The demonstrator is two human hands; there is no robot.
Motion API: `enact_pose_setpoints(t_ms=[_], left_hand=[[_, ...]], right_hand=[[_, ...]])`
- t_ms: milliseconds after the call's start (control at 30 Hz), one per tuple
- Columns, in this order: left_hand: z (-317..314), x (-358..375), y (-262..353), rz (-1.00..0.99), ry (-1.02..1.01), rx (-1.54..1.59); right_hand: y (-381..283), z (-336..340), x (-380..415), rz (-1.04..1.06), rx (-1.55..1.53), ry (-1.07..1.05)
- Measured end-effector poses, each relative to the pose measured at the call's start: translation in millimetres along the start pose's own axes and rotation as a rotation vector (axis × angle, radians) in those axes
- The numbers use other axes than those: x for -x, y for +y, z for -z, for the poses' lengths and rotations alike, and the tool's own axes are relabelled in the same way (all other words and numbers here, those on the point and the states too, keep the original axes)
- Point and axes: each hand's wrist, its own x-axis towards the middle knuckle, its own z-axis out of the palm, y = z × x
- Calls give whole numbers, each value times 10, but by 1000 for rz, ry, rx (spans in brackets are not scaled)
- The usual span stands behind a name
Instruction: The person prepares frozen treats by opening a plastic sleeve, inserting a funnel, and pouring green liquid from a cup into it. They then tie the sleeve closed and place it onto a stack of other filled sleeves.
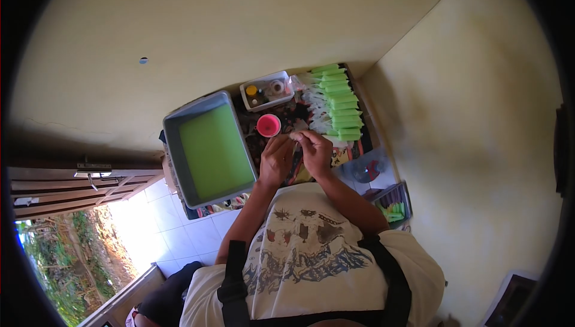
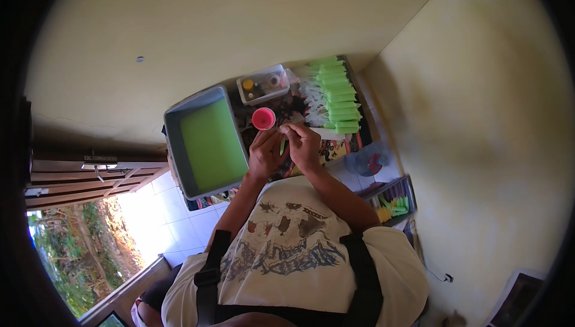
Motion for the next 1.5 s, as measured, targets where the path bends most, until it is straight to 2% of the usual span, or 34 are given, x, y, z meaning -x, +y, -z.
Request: enact_pose_setpoints(t_ms=[133,167,267,400,467,533,567,633,700,733,800,867,933,1033,1167,1233,1333,1500], left_hand=[[-107,46,-7,4,-75,-36],[-176,109,-50,15,-79,-44],[-342,60,-24,20,-53,-41],[-680,-56,-8,88,-9,-10],[-904,-119,11,358,-22,85],[-1076,-216,3,560,-13,256],[-1174,-275,-11,627,2,385],[-1373,-445,70,730,45,639],[-1515,-580,-21,801,-67,409],[-1613,-637,-116,834,-122,292],[-1956,-589,-497,858,37,511],[-2150,-659,-688,937,162,625],[-2225,-662,-833,928,137,450],[-2277,-716,-852,961,105,273],[-2294,-506,-901,973,9,177],[-2295,-414,-874,934,-55,104],[-2200,-317,-749,882,-42,104],[-1876,-172,-547,768,19,12]], right_hand=[[33,182,-48,-165,-110,74],[3,239,-106,-166,-217,123],[117,402,-229,-164,-272,100],[200,695,-522,-162,-440,-140],[185,959,-648,-22,-206,-319],[310,1117,-666,267,77,-310],[481,1220,-692,300,142,-364],[812,1396,-754,203,173,-329],[966,1529,-885,71,163,-301],[1109,1579,-1027,155,233,-298],[1301,1720,-1353,184,364,-384],[1545,1788,-1648,265,363,-342],[1829,1832,-1938,383,415,-353],[2135,1823,-2177,400,583,-341],[2389,1801,-2312,412,645,-425],[2424,1791,-2318,378,632,-467],[2361,1787,-2299,336,635,-482],[2189,1681,-2017,357,528,-353]])
